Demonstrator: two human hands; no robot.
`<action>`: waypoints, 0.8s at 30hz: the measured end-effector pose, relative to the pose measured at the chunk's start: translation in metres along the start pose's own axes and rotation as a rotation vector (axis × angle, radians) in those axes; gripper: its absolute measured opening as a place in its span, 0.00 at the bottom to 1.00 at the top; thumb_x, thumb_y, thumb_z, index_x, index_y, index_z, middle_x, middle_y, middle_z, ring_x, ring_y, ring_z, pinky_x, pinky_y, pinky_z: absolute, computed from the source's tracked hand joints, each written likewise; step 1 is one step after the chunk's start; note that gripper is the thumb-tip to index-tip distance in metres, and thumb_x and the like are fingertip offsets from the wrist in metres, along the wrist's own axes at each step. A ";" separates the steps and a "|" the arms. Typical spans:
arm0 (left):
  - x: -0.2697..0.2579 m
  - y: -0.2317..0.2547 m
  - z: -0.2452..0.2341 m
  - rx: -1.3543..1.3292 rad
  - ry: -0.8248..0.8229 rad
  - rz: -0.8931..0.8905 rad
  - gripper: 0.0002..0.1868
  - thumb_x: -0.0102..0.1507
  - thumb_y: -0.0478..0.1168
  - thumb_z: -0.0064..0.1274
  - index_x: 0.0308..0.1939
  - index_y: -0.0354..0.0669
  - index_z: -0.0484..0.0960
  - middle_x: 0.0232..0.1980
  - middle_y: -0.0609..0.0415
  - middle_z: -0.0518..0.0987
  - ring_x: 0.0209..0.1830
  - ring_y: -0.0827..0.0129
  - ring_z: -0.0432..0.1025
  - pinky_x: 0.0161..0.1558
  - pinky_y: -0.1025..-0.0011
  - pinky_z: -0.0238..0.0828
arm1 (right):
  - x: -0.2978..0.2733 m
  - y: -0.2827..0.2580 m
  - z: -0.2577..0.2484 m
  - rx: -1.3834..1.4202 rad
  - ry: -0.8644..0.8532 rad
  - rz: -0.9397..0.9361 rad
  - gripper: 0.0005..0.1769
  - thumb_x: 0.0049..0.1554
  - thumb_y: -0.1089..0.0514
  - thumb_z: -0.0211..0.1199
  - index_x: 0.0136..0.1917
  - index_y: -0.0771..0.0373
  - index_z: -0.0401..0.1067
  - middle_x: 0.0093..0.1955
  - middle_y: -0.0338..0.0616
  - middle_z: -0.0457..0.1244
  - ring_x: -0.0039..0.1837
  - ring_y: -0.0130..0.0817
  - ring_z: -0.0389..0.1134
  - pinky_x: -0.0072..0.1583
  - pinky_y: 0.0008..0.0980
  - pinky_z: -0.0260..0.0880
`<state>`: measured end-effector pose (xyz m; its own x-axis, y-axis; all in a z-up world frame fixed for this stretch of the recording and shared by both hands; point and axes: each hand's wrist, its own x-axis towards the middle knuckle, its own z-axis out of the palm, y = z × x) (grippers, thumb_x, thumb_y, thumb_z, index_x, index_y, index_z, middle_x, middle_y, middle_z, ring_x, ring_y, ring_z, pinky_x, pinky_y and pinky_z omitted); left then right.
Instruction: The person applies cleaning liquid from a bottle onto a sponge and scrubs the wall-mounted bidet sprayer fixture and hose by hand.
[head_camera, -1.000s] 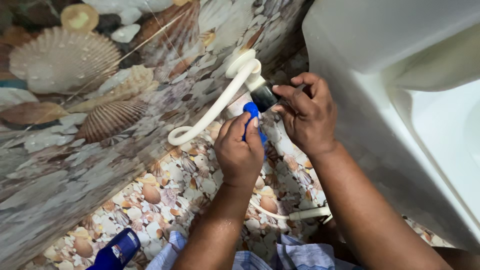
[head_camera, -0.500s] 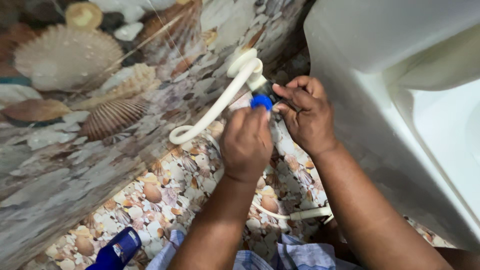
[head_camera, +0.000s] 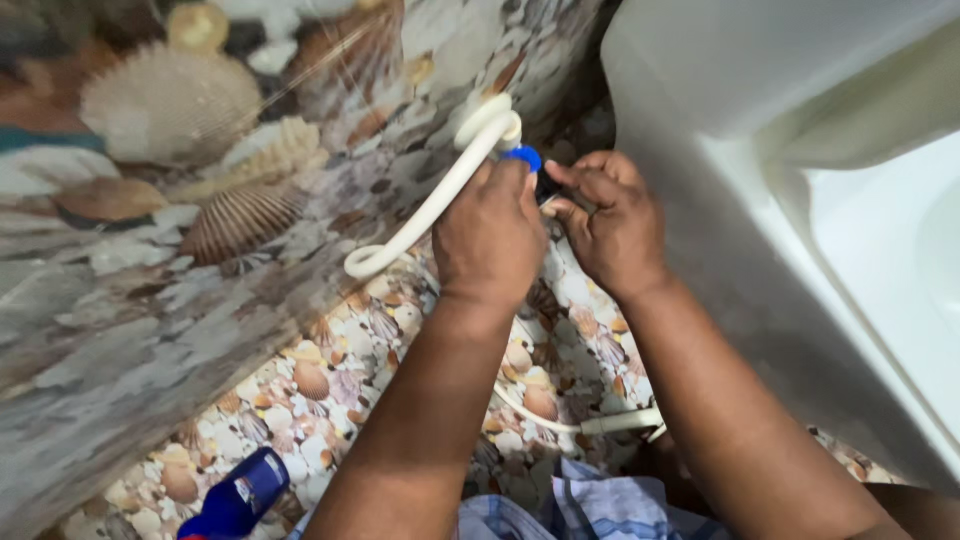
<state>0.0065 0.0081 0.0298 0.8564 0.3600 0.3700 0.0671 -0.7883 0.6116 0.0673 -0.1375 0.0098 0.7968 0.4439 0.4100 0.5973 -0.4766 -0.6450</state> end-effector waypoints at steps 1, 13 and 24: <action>0.001 0.001 -0.003 -0.046 0.009 -0.007 0.06 0.65 0.40 0.56 0.42 0.42 0.82 0.43 0.45 0.79 0.42 0.45 0.75 0.44 0.52 0.73 | -0.001 -0.005 -0.001 -0.025 -0.011 0.036 0.22 0.53 0.61 0.76 0.61 0.56 0.78 0.54 0.46 0.67 0.54 0.42 0.70 0.54 0.36 0.71; -0.040 -0.024 0.045 -0.384 0.232 -0.379 0.11 0.68 0.43 0.57 0.40 0.37 0.84 0.38 0.50 0.83 0.37 0.67 0.77 0.44 0.67 0.74 | 0.005 -0.003 -0.004 -0.010 -0.044 0.082 0.21 0.52 0.59 0.76 0.60 0.57 0.79 0.52 0.47 0.66 0.51 0.42 0.70 0.52 0.35 0.70; -0.039 -0.018 0.060 -0.645 0.220 -0.600 0.10 0.69 0.40 0.53 0.43 0.35 0.84 0.33 0.53 0.80 0.31 0.72 0.71 0.37 0.71 0.71 | 0.002 0.005 -0.003 0.015 -0.047 0.071 0.22 0.51 0.61 0.75 0.60 0.58 0.79 0.51 0.47 0.67 0.52 0.43 0.69 0.53 0.35 0.71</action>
<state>0.0030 -0.0212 -0.0378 0.6483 0.7596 -0.0519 0.1139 -0.0293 0.9931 0.0723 -0.1408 0.0094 0.8319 0.4445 0.3322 0.5376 -0.4973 -0.6809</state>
